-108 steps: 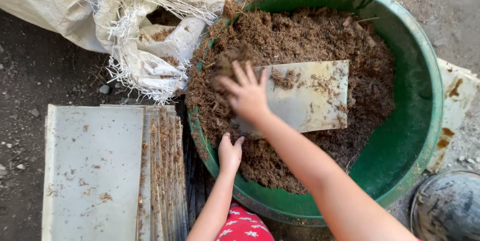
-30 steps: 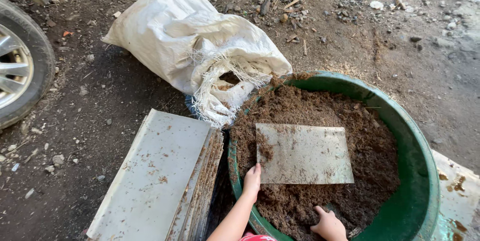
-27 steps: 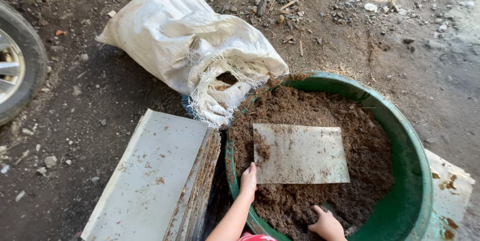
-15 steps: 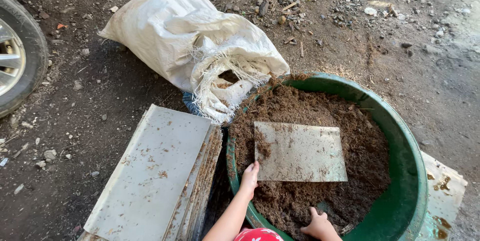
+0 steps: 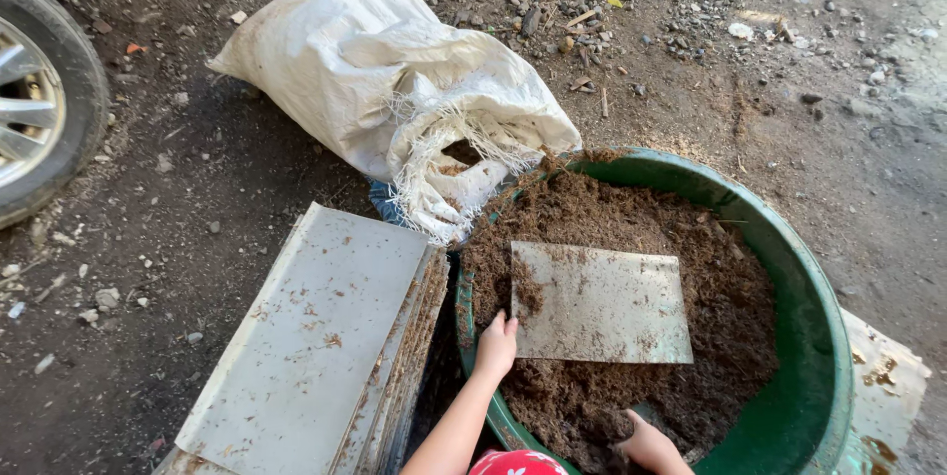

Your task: The person scoops a brown fibrous material from a green basin and packs it onto rectangular trays. They smooth the material by hand and stack the filled trays to the side.

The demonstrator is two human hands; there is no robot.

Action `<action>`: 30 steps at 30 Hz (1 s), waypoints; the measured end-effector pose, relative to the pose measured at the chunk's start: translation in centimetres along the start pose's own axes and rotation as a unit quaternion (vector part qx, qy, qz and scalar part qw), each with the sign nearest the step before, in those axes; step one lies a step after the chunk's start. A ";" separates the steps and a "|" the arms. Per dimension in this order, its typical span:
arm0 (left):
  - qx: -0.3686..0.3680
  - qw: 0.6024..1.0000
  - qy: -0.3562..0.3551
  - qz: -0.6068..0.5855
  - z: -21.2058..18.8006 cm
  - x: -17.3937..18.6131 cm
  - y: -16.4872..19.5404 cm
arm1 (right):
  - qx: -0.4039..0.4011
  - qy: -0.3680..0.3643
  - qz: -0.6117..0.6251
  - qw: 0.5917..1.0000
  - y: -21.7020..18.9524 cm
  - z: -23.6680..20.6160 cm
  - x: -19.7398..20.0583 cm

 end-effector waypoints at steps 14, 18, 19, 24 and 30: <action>0.007 1.000 0.012 0.004 -0.8 -2.0 -0.9 | -0.042 -0.062 0.601 0.796 -9.0 0.9 6.3; 0.014 0.999 0.050 -0.010 0.1 -2.0 -1.7 | 0.132 0.126 0.385 0.905 -15.5 1.8 10.5; 0.017 0.998 0.063 -0.012 0.2 -2.1 -2.1 | 0.188 0.191 0.280 0.922 -17.0 1.6 10.7; -0.024 0.993 0.055 -0.098 0.7 -3.1 -4.0 | 0.269 0.485 0.014 0.832 -22.1 0.1 6.4; -0.027 0.994 0.019 -0.105 0.9 -4.3 -6.1 | 0.231 0.423 -0.024 0.876 -16.5 7.6 4.8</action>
Point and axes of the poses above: each hand's wrist, its own z-axis towards the middle knuckle, its own x-axis out of the back of the hand, y = z × x, the point moved 6 cm from there along z, towards the middle knuckle, and after that the axes turned 11 degrees about y, right-handed, at the moved point
